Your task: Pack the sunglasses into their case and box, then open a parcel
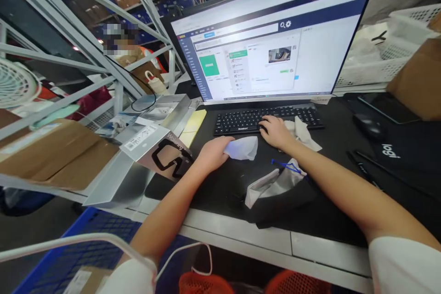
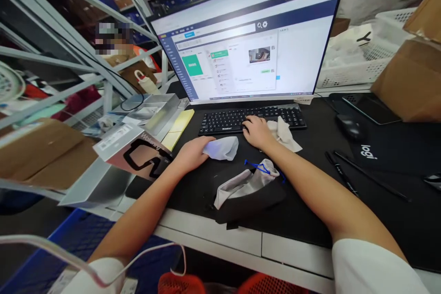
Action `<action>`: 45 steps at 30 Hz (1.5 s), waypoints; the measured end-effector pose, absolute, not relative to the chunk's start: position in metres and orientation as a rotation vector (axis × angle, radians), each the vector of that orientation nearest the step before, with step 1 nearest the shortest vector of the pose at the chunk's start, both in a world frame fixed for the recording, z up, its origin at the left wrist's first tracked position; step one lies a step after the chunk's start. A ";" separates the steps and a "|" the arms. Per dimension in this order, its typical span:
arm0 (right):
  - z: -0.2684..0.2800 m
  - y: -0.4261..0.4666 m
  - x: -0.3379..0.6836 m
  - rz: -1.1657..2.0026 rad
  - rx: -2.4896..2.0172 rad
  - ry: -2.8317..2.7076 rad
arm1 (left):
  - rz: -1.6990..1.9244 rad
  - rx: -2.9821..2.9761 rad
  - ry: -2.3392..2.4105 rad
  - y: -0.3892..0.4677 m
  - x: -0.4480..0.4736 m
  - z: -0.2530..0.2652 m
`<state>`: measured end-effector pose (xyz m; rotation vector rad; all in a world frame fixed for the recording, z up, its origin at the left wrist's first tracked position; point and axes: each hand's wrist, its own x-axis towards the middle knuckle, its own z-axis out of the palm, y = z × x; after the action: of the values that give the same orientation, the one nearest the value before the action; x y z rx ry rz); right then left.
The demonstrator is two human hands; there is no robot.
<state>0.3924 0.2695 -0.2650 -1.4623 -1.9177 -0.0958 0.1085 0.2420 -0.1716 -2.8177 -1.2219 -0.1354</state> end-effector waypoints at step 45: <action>-0.298 0.298 0.414 -0.328 -1.280 -1.967 | -1.202 -2.349 -1.714 0.169 -0.041 -0.083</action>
<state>0.4141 0.2980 -0.2977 -1.2796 -1.9672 -0.3282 -0.0408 0.1694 -0.0833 -2.3487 -1.7139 -1.2022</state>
